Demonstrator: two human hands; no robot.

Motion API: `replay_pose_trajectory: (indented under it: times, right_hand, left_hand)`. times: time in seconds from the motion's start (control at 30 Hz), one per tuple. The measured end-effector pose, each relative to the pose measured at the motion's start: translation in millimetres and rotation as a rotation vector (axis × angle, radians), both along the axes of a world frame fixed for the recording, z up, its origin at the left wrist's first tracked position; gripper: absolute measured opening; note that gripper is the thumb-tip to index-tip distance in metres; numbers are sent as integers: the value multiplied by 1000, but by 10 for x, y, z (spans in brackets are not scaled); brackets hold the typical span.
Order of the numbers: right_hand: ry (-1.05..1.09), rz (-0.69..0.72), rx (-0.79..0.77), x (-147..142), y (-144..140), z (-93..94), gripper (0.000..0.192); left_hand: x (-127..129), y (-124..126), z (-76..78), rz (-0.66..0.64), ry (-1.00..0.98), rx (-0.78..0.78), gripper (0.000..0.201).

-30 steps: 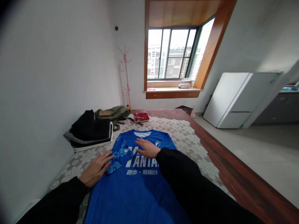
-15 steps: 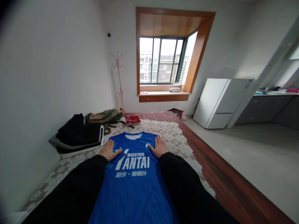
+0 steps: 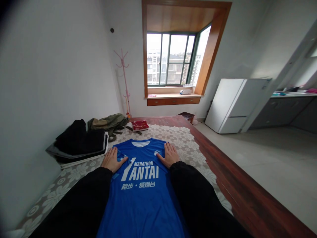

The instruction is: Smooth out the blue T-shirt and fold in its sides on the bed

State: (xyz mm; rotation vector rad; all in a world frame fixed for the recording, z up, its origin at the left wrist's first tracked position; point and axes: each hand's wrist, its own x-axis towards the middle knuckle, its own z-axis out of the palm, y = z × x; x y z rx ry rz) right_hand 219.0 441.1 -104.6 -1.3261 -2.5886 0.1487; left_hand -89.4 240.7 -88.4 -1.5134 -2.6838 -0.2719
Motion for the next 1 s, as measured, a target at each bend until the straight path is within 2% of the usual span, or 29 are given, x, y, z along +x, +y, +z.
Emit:
replay_pose_trajectory:
  times: [0.13,0.3,0.4,0.53,0.77,1.0]
  right_hand:
    - [-29,8,-46,-5,-23,22,102]
    - [-56,-39,-95,-16,-33,34,104]
    - [-5,-35,-28,-10,-28,55,99]
    - [88,24,102,0,-34,71,85]
    - [-65,-9,-88,-16,-57,9,114]
    - [-83,-1,-99,-13,-80,70,115]
  left_hand:
    - [-9,16,-19,-37,-12,-5,112]
    - [-3,11,-49,-9,-10,15,109]
    - [37,-16,-11,-23,-17,17,107]
    - [107,-33,35,-60,-55,-26,118]
    - [135,-27,-1,-43,-56,-27,124]
    - [134,-24,27,-41,-63,-35,125]
